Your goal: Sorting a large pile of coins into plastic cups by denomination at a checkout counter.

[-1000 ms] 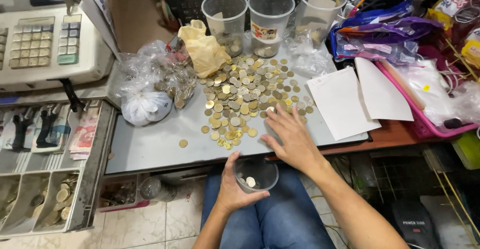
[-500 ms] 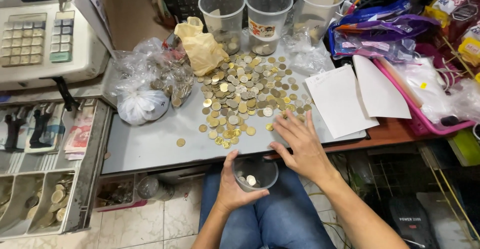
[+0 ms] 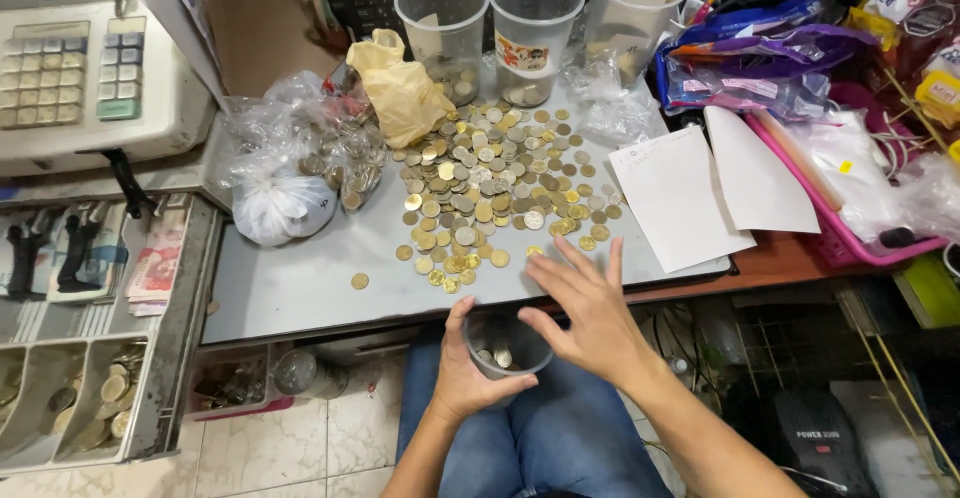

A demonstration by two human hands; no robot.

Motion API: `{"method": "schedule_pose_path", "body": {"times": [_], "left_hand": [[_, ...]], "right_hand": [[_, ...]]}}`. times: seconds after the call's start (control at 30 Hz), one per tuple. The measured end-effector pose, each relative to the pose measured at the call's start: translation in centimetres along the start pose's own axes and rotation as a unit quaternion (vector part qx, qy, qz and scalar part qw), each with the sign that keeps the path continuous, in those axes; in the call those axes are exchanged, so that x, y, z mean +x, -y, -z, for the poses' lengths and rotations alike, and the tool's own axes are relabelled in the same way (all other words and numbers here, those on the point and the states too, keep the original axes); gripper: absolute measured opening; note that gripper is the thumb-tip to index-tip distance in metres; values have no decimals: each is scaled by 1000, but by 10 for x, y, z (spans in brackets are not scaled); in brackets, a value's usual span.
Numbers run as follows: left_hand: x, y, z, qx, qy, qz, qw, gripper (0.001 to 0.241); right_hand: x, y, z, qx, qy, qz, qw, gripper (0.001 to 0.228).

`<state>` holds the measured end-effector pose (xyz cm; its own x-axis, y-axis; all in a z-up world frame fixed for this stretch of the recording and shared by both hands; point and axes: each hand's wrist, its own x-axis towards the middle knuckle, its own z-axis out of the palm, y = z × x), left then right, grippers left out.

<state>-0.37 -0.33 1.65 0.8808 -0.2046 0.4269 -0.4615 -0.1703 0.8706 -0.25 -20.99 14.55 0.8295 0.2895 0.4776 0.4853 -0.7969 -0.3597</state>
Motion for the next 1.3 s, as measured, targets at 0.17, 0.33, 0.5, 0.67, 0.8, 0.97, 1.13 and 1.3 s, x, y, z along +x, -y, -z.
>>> {"method": "schedule_pose_path", "body": {"times": [0.17,0.33,0.5,0.67,0.8,0.97,1.13,1.3], "left_hand": [[1,-3,3,5,8,15,1000,124],[-2,6,1,32,-1,-4,999,125],[-6,17,-4,30,5,-10,999,128],[-6,10,-4,28,2,1,1000,128],[11,-18,6,-26,0,-61,998,118],[-5,14,-1,34,6,0,999,129],[-5,11,-5,22,-4,1,1000,128],[-3,8,-1,31,11,8,999,125]], "right_hand": [[26,-8,-9,-12,77,1,997,66],[17,-16,-8,-76,99,-57,991,74],[3,9,16,124,66,25,990,46],[43,8,-12,68,85,61,992,67],[59,-3,-32,-30,104,69,992,77],[34,-22,-12,-35,57,1,998,65],[8,-22,3,-70,9,6,997,57],[-7,-16,6,-94,-25,-15,995,59]]}}
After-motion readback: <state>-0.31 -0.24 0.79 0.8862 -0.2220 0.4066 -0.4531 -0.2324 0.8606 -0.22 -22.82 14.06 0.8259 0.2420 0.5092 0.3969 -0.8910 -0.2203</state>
